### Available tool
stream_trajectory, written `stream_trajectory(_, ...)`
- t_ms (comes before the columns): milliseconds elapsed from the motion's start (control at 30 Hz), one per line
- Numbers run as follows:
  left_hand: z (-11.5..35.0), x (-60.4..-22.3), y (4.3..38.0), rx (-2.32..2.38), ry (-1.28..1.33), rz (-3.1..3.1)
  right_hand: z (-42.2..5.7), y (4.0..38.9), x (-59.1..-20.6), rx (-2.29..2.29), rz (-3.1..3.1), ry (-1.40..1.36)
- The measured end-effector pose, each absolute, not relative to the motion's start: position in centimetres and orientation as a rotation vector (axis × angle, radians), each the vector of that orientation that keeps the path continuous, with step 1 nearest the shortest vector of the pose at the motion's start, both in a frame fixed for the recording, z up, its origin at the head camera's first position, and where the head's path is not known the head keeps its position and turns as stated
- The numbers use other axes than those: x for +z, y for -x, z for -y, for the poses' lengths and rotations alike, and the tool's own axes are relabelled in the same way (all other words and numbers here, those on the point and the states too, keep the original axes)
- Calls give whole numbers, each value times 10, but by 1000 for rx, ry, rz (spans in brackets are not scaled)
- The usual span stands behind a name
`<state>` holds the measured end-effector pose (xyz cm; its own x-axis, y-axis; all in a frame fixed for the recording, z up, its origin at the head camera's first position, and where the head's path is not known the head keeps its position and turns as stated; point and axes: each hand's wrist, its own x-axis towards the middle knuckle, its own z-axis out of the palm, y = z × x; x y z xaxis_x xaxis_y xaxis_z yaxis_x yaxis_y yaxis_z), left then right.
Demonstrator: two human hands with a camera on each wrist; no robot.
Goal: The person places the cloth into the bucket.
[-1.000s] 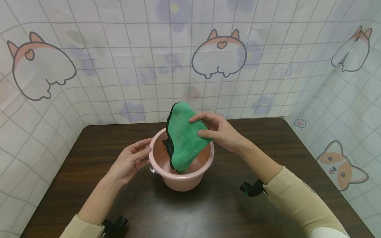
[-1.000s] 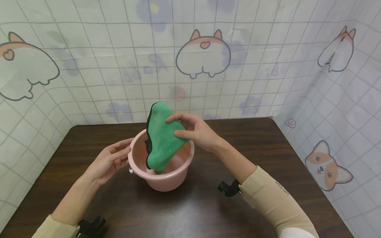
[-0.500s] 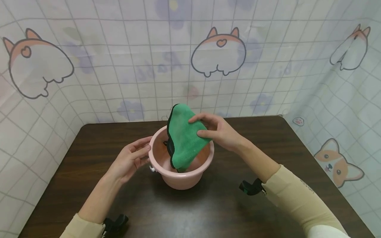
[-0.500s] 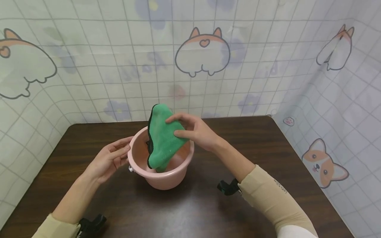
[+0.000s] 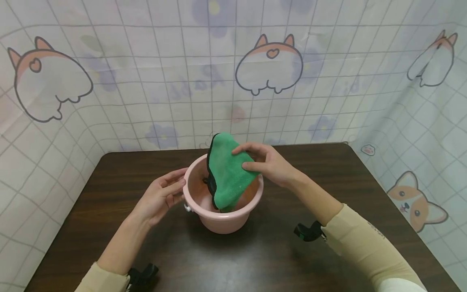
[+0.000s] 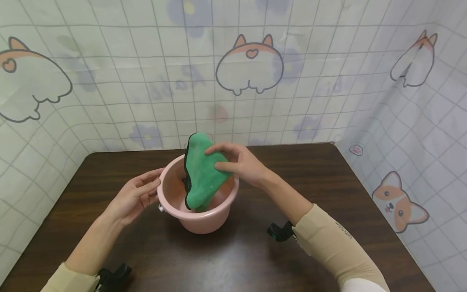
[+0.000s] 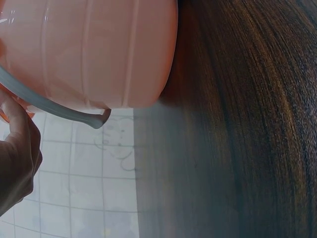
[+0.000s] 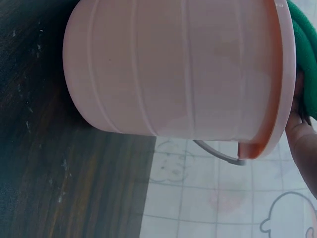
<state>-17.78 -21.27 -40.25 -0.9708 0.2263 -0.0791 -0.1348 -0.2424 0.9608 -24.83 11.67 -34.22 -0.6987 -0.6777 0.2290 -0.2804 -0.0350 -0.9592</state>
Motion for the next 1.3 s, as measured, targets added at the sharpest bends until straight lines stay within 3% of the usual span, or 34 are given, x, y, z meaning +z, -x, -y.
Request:
stream_trajectory(567,213,-401,181,2291,-105,-1798,-110,249,-343,-1454,-2058,1004)
stream_trajectory(1300,214,-403,181,2284,-91,-1810,-87,239,-340,-744,-2546,1335)
